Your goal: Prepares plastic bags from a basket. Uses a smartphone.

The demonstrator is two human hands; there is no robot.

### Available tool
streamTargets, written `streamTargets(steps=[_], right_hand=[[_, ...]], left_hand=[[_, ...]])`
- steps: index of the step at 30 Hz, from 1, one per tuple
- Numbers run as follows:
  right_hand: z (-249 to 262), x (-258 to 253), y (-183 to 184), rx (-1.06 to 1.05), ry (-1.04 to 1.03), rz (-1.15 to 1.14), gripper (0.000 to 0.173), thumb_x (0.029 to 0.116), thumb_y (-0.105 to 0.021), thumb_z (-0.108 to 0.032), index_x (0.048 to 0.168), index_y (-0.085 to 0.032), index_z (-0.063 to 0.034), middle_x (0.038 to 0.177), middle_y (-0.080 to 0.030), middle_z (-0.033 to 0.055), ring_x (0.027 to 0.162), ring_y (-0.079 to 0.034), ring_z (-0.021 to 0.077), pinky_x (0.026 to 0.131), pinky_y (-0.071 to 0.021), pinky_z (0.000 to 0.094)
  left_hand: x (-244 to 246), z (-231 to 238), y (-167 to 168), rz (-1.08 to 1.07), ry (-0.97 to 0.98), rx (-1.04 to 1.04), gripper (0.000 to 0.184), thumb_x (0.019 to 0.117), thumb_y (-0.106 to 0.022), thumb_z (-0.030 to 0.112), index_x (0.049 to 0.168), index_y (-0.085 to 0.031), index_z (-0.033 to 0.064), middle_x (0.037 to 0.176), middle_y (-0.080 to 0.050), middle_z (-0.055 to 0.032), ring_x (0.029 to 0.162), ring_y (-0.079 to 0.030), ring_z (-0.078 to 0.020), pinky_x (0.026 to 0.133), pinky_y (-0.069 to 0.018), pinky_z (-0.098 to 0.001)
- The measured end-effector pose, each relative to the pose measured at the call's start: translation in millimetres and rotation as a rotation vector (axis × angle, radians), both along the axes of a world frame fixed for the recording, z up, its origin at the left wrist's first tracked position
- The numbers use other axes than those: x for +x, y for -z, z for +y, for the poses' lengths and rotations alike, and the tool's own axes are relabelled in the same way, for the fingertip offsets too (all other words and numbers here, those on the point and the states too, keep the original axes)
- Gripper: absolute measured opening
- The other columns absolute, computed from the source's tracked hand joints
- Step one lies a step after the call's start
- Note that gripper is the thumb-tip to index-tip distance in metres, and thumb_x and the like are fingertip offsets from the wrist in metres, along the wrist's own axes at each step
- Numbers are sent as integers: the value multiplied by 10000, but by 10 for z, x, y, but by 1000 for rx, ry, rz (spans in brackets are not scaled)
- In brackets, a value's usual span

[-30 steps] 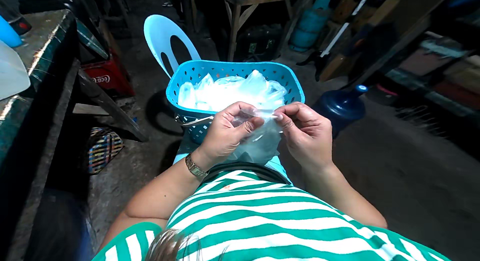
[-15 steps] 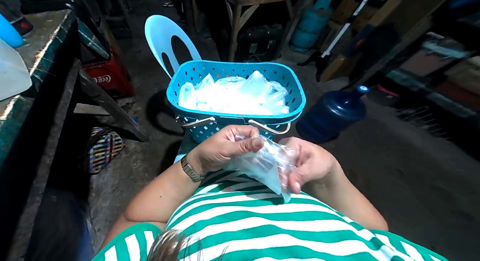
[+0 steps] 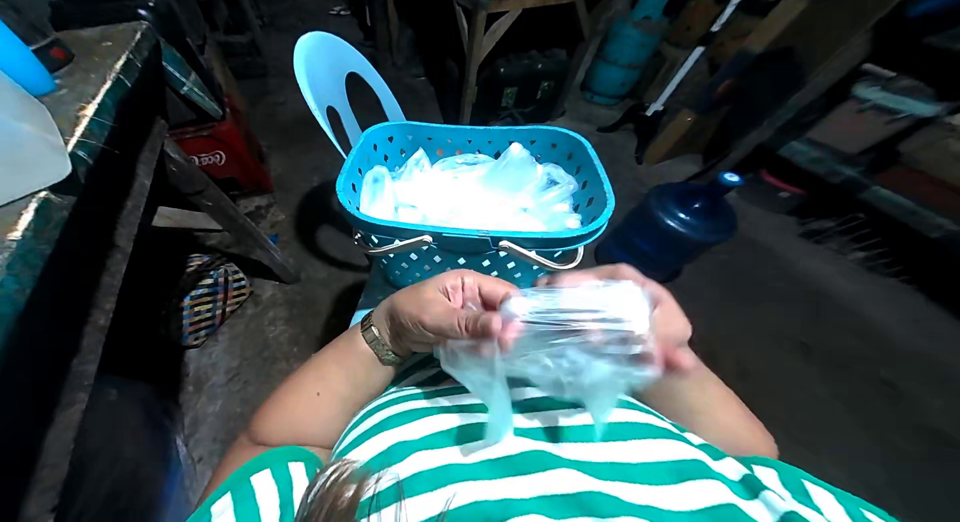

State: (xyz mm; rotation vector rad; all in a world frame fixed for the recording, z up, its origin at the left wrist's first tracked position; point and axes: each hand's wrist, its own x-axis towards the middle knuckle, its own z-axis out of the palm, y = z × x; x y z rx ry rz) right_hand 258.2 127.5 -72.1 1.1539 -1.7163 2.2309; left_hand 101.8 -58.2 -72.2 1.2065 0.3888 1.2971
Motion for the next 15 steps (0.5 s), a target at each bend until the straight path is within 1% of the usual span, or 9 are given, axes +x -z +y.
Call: streamTargets(steps=[1, 2, 5, 7, 9, 11, 12, 14, 15], right_hand=[[5, -24, 5, -89, 15, -11, 279, 976, -649, -408, 1171, -751, -236, 1120, -724, -95, 1025, -667, 30, 898, -552, 235], [-16, -42, 31, -175, 20, -56, 278, 991, -630, -400, 1164, -762, -227, 1090, -746, -78, 1003, -687, 42, 896, -562, 248], [-145, -67, 78, -240, 20, -241, 229, 1035, -584, -335, 1152, -757, -241, 971, -763, -100, 865, -701, -21, 797, -580, 178], [-173, -105, 97, -241, 92, -327, 192, 1026, -610, -310, 1117, -757, -226, 930, -750, -91, 820, -685, -22, 769, -575, 178], [-177, -127, 72, -230, 184, -378, 175, 1006, -645, -323, 1084, -759, -215, 906, -738, -77, 802, -674, -10, 758, -572, 189], [-172, -133, 31, -149, 223, -422, 208, 966, -699, -380, 1067, -771, -213, 940, -759, -65, 848, -702, 12, 794, -593, 216], [-160, -136, 29, -66, 199, -411, 209, 949, -717, -402, 1062, -773, -235, 946, -757, -99, 857, -694, -14, 797, -584, 195], [-117, -130, 28, 161, 83, -316, 127, 927, -747, -385, 958, -740, -262, 860, -714, -191, 782, -634, -102, 712, -523, 112], [-100, -123, -1, 263, 38, -248, 137, 910, -773, -343, 894, -705, -225, 799, -694, -194, 727, -612, -118, 651, -501, 92]], left_hand=[[1, -9, -8, 34, 29, 2, 220, 931, -744, 322, 1098, -740, 179, 987, -738, 113, 844, -665, 75, 744, -536, -95], [0, -20, -19, 58, 52, 8, 254, 913, -764, 319, 1116, -745, 167, 1020, -751, 94, 866, -680, 62, 758, -545, -105], [-4, -64, -66, 144, 87, 30, 296, 860, -813, 292, 1111, -748, 149, 1072, -764, 68, 927, -711, 28, 790, -581, -142], [-10, -97, -96, 202, 32, 8, 377, 801, -857, 213, 1140, -713, 134, 1104, -743, 72, 968, -695, 21, 816, -581, -157], [-37, -114, -137, 281, -89, 1, 426, 764, -872, 133, 1135, -662, 142, 1073, -708, 94, 965, -668, 24, 825, -573, -161], [-68, -148, -177, 289, -255, 4, 389, 774, -831, 32, 1118, -686, 142, 1027, -730, 79, 909, -688, 11, 790, -590, -173], [-70, -162, -203, 270, -349, -1, 369, 774, -800, -13, 1096, -695, 135, 980, -736, 57, 868, -696, -8, 761, -597, -183], [-6, -178, -258, 276, -583, -38, 342, 746, -698, -108, 1007, -655, 110, 863, -709, 13, 759, -682, -36, 684, -590, -198], [50, -177, -285, 305, -726, -46, 355, 734, -671, -136, 996, -641, 102, 824, -694, 9, 705, -663, -34, 642, -580, -193]])
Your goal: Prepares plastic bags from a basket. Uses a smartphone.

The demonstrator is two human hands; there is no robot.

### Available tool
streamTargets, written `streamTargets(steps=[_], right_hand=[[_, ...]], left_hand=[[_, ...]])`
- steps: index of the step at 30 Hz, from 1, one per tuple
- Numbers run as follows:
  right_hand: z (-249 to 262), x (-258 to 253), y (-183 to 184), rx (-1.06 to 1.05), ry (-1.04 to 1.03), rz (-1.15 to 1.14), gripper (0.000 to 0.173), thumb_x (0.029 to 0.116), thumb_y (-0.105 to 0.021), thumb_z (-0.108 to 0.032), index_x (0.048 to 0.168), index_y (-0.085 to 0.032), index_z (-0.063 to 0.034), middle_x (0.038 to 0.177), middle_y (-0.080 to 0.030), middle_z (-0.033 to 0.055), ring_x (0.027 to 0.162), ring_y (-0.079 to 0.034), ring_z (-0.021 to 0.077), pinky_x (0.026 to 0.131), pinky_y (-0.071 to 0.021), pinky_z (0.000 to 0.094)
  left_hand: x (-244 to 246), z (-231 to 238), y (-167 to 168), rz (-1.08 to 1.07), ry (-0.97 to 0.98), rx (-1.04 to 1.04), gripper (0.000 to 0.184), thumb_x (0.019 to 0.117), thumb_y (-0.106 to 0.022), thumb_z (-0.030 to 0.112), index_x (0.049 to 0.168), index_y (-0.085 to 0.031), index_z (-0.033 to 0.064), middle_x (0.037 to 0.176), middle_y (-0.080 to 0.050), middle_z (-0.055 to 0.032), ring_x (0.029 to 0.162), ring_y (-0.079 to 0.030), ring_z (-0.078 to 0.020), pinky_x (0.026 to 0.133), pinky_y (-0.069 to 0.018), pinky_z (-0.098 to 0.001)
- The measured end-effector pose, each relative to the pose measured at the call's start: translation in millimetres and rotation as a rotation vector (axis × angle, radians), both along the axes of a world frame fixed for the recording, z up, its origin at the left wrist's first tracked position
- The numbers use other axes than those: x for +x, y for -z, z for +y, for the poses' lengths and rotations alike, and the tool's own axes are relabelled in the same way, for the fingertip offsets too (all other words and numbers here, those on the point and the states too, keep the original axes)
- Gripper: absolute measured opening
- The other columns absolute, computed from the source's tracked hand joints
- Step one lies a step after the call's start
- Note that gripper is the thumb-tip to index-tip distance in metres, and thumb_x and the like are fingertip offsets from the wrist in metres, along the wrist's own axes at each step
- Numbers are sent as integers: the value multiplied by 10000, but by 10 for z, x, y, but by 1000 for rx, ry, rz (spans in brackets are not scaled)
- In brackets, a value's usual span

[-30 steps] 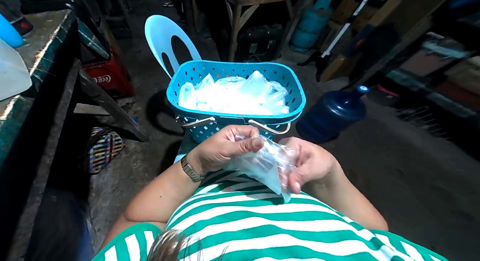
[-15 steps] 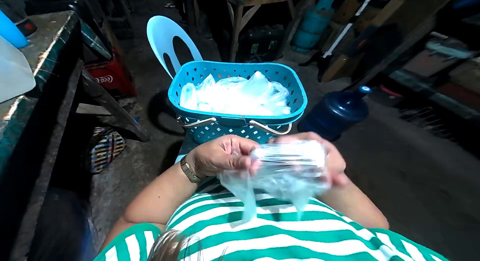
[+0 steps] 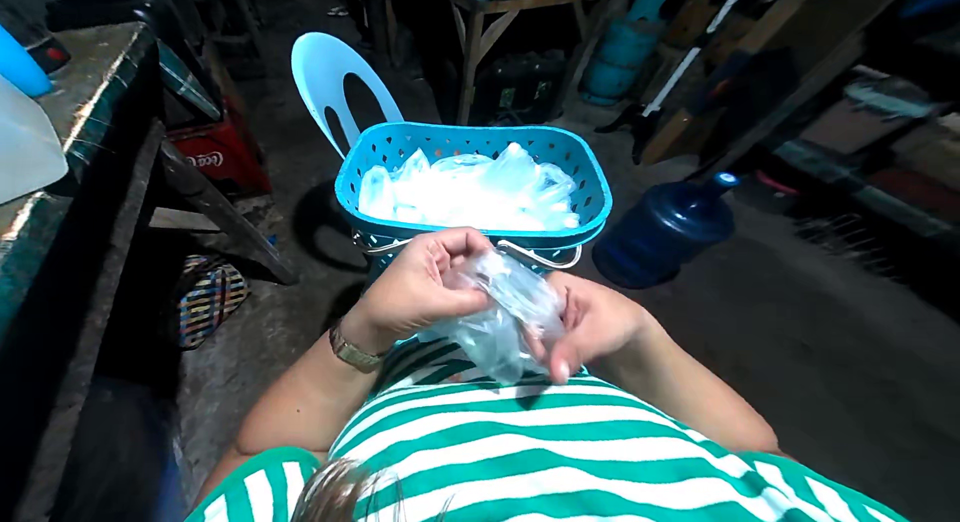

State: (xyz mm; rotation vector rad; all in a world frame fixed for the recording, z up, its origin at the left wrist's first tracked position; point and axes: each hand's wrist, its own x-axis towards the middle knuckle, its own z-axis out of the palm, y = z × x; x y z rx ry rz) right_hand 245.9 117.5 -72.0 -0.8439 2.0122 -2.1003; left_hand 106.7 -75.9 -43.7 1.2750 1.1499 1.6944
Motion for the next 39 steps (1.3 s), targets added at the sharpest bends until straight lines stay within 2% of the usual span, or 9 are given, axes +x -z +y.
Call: streamTargets(steps=[6, 10, 13, 18, 22, 25, 29, 35, 39], right_hand=[[-17, 63, -415, 351, 586, 476, 163, 932, -742, -239, 928, -658, -99, 1010, -617, -51, 940, -590, 6, 803, -535, 176], [-39, -128, -665, 119, 831, 662, 389, 924, -727, -32, 1275, -594, -133, 1037, -688, -106, 818, -671, -15, 719, -607, 168], [83, -449, -723, 58, 965, 735, 256, 945, -702, -31, 1180, -653, -118, 996, -705, -123, 787, -681, -7, 694, -622, 208], [183, -641, -619, 896, 1125, 207, 285, 1045, -598, -226, 1230, -727, -51, 1304, -641, 204, 996, -697, 279, 882, -573, 440], [3, -446, -505, 521, 1128, 549, 343, 1089, -486, -275, 1079, -724, -27, 1084, -678, 60, 860, -626, 29, 748, -529, 184], [-299, -260, -444, 390, 874, 553, 602, 977, -641, -486, 1269, -618, 39, 1176, -669, 96, 992, -645, 86, 811, -559, 245], [-382, -226, -313, 330, 964, 670, 106, 923, -714, -81, 937, -700, 23, 871, -686, 24, 804, -646, 3, 747, -562, 153], [-405, -196, -207, 274, 989, 584, 154, 1011, -595, -58, 1042, -708, 43, 858, -699, 8, 706, -627, -34, 672, -561, 135], [-358, -192, -187, 180, 981, 520, 132, 1021, -601, -82, 1022, -718, -20, 950, -675, -26, 858, -629, -17, 780, -548, 148]], left_hand=[[-45, -138, -113, 350, -479, 146, 333, 776, -651, -127, 1029, -624, 89, 941, -659, 10, 750, -633, -20, 626, -559, -155], [-165, -293, -158, 342, -536, 172, 405, 855, -728, -43, 1221, -621, 92, 1115, -654, 6, 761, -660, -22, 627, -588, -166], [-249, -351, -156, 331, -661, 185, 161, 973, -684, 102, 1126, -663, 149, 967, -669, 76, 711, -612, 22, 607, -529, -125], [-261, -324, -126, 326, -715, 189, 65, 1027, -623, 183, 1022, -688, 178, 873, -675, 100, 677, -604, 33, 595, -517, -121], [-132, -185, -43, 337, -691, 221, 46, 1004, -658, 155, 1040, -684, 168, 871, -675, 103, 645, -596, 42, 547, -512, -119], [58, -61, -35, 376, -643, 244, 34, 1000, -660, 131, 1020, -685, 120, 892, -684, 89, 709, -633, 25, 623, -553, -140], [129, -32, -10, 297, -453, 261, 197, 922, -751, 109, 1113, -707, 107, 1001, -726, 69, 804, -684, -9, 691, -599, -186], [85, -38, 14, 270, -384, 246, 32, 934, -738, 130, 944, -708, 131, 858, -682, 91, 729, -629, 22, 652, -551, -152], [30, -67, 22, 143, -90, 221, 77, 902, -771, 149, 933, -703, 133, 1003, -690, 53, 895, -659, -23, 776, -576, -201]])
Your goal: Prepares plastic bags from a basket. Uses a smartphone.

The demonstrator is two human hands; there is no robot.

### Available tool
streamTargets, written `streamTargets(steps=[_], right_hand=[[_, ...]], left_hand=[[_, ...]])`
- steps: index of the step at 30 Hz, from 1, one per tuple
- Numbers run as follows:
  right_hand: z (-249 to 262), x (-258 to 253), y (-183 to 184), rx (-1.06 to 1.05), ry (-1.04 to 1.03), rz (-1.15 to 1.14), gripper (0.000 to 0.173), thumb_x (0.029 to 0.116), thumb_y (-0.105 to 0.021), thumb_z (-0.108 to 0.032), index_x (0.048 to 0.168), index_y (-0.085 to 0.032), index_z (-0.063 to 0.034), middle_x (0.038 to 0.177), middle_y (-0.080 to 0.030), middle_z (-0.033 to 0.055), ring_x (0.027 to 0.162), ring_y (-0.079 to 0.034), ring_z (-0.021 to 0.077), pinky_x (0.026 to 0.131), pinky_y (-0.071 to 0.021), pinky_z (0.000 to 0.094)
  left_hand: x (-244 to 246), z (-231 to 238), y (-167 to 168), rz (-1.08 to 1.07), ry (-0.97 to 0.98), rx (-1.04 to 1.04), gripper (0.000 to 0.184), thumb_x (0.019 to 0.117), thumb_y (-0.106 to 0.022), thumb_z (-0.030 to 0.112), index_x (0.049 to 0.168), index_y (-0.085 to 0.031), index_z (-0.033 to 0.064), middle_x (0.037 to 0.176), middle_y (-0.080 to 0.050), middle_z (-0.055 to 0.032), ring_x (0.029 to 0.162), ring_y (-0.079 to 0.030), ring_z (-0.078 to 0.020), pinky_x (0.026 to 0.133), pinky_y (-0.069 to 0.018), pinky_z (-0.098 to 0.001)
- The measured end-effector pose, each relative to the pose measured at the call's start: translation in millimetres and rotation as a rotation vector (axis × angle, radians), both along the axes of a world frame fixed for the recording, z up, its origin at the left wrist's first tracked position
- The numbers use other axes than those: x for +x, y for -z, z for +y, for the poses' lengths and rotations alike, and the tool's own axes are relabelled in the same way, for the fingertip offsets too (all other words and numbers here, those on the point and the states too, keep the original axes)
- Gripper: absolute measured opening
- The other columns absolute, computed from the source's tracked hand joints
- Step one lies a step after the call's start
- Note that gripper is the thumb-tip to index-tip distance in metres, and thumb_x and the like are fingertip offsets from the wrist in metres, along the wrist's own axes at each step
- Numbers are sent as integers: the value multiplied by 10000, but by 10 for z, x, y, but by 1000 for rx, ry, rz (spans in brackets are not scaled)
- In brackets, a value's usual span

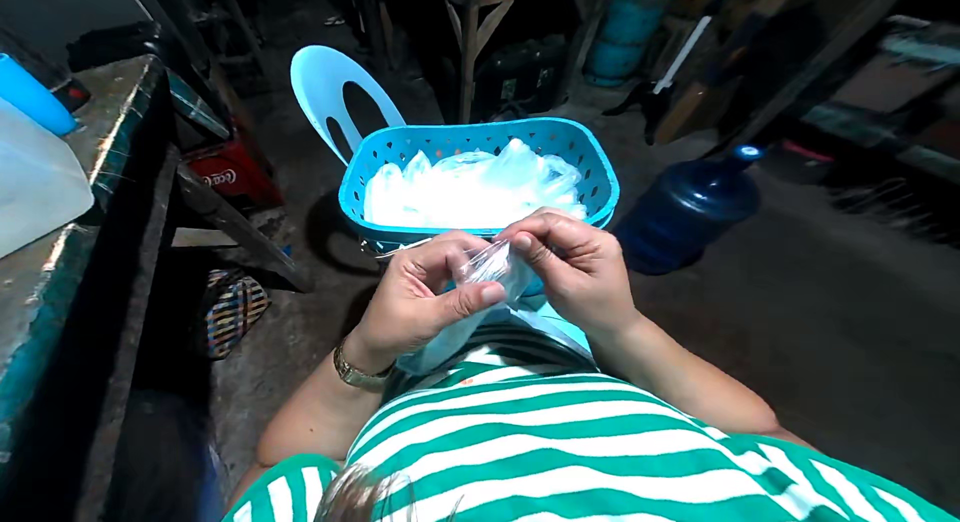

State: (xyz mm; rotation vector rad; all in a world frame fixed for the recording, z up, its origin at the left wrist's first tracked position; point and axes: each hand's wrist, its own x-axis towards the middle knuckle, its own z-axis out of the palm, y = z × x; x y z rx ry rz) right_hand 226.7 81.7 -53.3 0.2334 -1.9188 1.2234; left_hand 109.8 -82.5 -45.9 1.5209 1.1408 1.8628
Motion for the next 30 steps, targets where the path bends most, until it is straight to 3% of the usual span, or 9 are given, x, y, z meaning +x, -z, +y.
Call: streamTargets(steps=[4, 7, 12, 15, 18, 20, 25, 27, 30], right_hand=[[37, 17, 7, -336, -241, -42, 160, 1050, -582, -176, 1049, -735, -130, 996, -694, -66, 873, -653, 4, 769, -569, 179], [25, 41, 31, -463, -270, -71, 179, 1058, -571, -193, 1094, -739, -141, 852, -694, -65, 683, -618, -16, 631, -551, 155], [39, 36, 103, -411, -219, -90, 148, 1049, -590, -211, 1036, -732, -171, 859, -692, -91, 713, -619, -34, 648, -539, 140], [58, 44, 66, -604, -408, -110, 196, 1072, -534, -270, 1018, -711, -205, 918, -710, -75, 816, -670, 5, 760, -578, 189], [72, 55, 22, -749, -530, -157, 282, 1108, -435, -294, 950, -650, -203, 627, -570, -80, 546, -562, 0, 566, -526, 171], [82, 60, 49, -702, -513, -279, 292, 1095, -445, -312, 910, -646, -210, 591, -504, -92, 514, -492, -20, 526, -467, 148], [271, 36, 231, -321, -934, -346, 145, 917, -763, -361, 934, -763, -217, 882, -699, -181, 802, -615, -105, 698, -510, 97], [302, 25, 222, -371, -989, -193, 146, 918, -756, -364, 993, -783, -241, 1030, -698, -141, 936, -631, -43, 793, -535, 151], [258, 39, 197, -582, -1008, -149, 176, 1010, -640, -334, 1082, -751, -219, 993, -732, -76, 898, -681, 16, 802, -572, 208]], left_hand=[[-28, 24, 35, -172, 254, -95, 204, 893, -737, 18, 1006, -620, 142, 801, -687, 27, 723, -677, -29, 689, -586, -186], [16, 54, 53, -152, 55, -159, 176, 922, -697, 8, 1067, -665, 102, 762, -685, 24, 624, -622, -3, 583, -536, -152], [1, 66, 69, -195, 100, 0, 153, 978, -695, 264, 870, -722, 159, 977, -701, 36, 867, -668, -42, 757, -576, -212], [-53, 94, 140, -282, 430, -33, 136, 914, -771, 240, 1001, -683, 184, 841, -736, 4, 772, -709, -76, 729, -585, -230], [-137, 54, 138, -160, 441, -272, 351, 874, -787, 104, 1182, -619, 123, 1002, -725, 15, 849, -690, -31, 742, -582, -188], [-118, 26, 76, -104, 230, -309, 65, 909, -735, 96, 971, -729, 113, 838, -710, 68, 714, -633, 23, 637, -530, -146], [-119, -16, -17, -375, 247, -179, 163, 1054, -564, 229, 997, -690, 145, 792, -704, 15, 699, -676, -23, 663, -577, -175], [-145, -15, 31, -396, 410, -229, 217, 1041, -586, 323, 1006, -698, 141, 768, -681, 41, 661, -646, 2, 618, -558, -155], [-266, -24, 88, -190, 602, -242, 267, 952, -717, 365, 1098, -752, 144, 970, -756, 64, 879, -689, 19, 800, -567, -162]])
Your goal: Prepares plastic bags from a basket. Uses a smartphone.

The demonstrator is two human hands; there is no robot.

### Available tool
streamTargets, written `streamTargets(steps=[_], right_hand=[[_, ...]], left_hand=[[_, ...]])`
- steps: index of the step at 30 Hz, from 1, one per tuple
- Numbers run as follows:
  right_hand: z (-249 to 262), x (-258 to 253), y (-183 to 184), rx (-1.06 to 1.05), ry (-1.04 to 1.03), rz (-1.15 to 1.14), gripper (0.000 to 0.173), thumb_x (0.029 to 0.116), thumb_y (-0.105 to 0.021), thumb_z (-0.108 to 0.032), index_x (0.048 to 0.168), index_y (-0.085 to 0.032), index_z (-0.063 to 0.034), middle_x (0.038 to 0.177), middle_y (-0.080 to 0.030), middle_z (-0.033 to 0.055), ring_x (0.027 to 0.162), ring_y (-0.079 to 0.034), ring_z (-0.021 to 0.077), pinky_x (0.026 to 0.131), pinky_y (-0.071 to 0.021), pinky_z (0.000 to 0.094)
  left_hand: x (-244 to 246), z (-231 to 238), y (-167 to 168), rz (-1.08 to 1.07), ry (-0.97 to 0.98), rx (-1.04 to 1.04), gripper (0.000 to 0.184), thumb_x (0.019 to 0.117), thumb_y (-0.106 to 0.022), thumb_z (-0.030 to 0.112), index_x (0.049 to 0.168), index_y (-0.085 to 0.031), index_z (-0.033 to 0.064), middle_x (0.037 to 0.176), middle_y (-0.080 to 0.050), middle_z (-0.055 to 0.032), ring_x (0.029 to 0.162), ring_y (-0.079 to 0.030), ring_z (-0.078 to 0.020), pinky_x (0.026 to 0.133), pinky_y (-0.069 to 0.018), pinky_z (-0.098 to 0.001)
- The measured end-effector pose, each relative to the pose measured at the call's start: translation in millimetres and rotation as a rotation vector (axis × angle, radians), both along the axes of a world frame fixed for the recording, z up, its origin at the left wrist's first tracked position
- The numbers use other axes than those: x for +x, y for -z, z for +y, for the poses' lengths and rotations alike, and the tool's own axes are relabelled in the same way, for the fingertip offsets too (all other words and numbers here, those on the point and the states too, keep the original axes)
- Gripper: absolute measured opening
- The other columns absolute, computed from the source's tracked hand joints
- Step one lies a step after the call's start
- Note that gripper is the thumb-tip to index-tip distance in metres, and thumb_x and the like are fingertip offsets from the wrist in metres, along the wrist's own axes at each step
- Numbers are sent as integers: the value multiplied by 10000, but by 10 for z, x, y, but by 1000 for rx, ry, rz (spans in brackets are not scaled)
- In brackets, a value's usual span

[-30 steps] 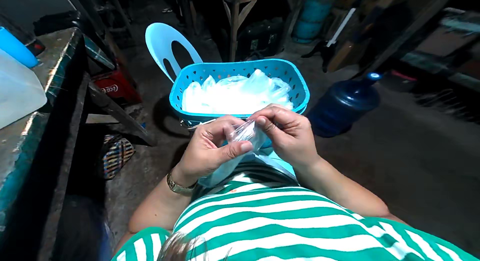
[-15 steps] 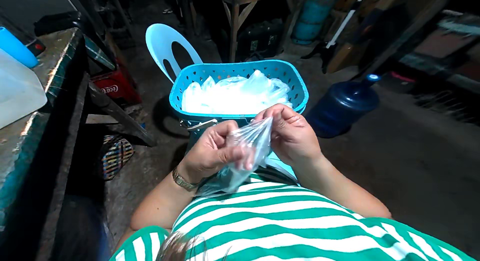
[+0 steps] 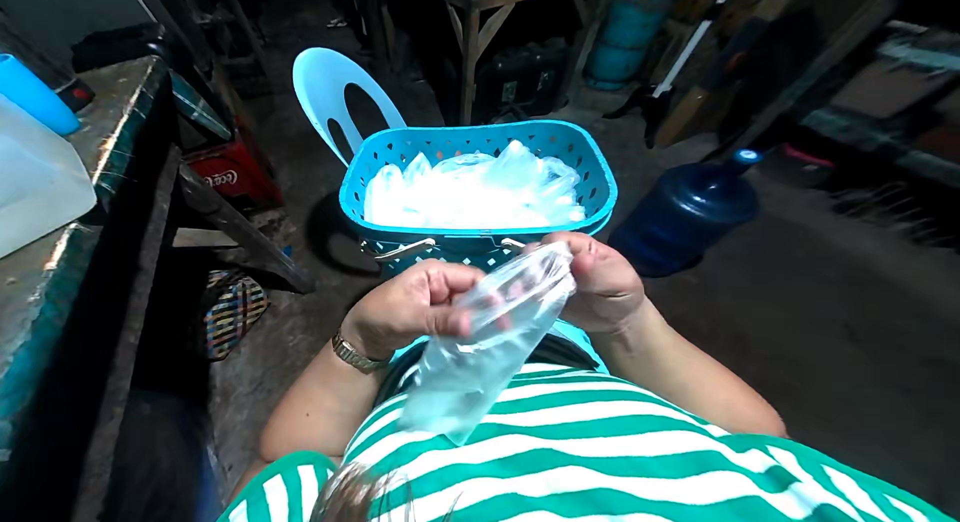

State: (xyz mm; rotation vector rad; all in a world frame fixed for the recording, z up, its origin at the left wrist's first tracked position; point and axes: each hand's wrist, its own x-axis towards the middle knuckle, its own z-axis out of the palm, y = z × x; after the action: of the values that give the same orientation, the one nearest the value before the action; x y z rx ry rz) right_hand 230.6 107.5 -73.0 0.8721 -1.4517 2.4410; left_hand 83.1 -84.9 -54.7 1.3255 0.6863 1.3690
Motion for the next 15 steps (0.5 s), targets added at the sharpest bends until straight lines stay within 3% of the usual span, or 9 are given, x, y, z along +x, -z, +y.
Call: streamTargets(steps=[2, 4, 7, 9, 11, 13, 15], right_hand=[[-79, 17, -12, 13, -4, -133, 178, 1024, -611, -367, 1024, -722, -226, 832, -702, -110, 746, -652, -41, 690, -548, 141], [-141, 5, 21, 96, 11, -231, 251, 1005, -624, -445, 923, -699, -220, 749, -645, -133, 654, -579, -71, 600, -482, 108], [-101, -39, 159, 251, -186, -116, 282, 999, -630, -448, 1032, -768, -204, 1045, -746, -121, 950, -666, -37, 833, -543, 172], [-73, -35, 164, 350, -346, 11, 269, 985, -671, -390, 1086, -748, -153, 1057, -750, -131, 940, -673, -70, 826, -559, 149], [-57, -2, 135, 394, -473, 75, 296, 926, -749, -332, 1103, -721, -97, 1068, -761, -86, 957, -700, -42, 827, -586, 165], [-24, 37, 89, 434, -449, 130, 332, 881, -794, -307, 1093, -724, -61, 1060, -748, -60, 990, -683, -27, 858, -575, 174], [11, 107, 11, 480, -188, 141, 256, 885, -801, -300, 1052, -710, -128, 1107, -686, -123, 1044, -618, -66, 890, -542, 154]], left_hand=[[-14, -10, -1, 32, 32, 101, 144, 945, -731, 295, 1028, -780, 187, 935, -761, 115, 866, -688, 60, 780, -560, -125], [8, -34, -3, -27, -17, 150, 154, 985, -676, 287, 1045, -773, 183, 976, -750, 98, 897, -676, 35, 806, -549, -152], [71, -73, -31, -120, -50, 62, 239, 1022, -616, 339, 1085, -727, 137, 919, -739, 44, 839, -687, -18, 779, -570, -196], [62, -63, 8, -122, 28, 40, 298, 932, -734, 377, 1120, -679, 154, 919, -719, 51, 847, -672, -24, 788, -555, -204], [69, -81, -5, -108, 34, 27, 561, 808, -862, 286, 1286, -594, 168, 1004, -743, 26, 909, -706, -32, 816, -581, -192], [86, -97, -59, -69, -123, 37, 724, 791, -845, 130, 1421, -492, 180, 1009, -755, -14, 894, -719, -71, 821, -593, -224], [119, -92, -115, 28, -419, 85, 640, 806, -757, -21, 1365, -515, 173, 970, -741, -4, 832, -708, -66, 772, -597, -223]])
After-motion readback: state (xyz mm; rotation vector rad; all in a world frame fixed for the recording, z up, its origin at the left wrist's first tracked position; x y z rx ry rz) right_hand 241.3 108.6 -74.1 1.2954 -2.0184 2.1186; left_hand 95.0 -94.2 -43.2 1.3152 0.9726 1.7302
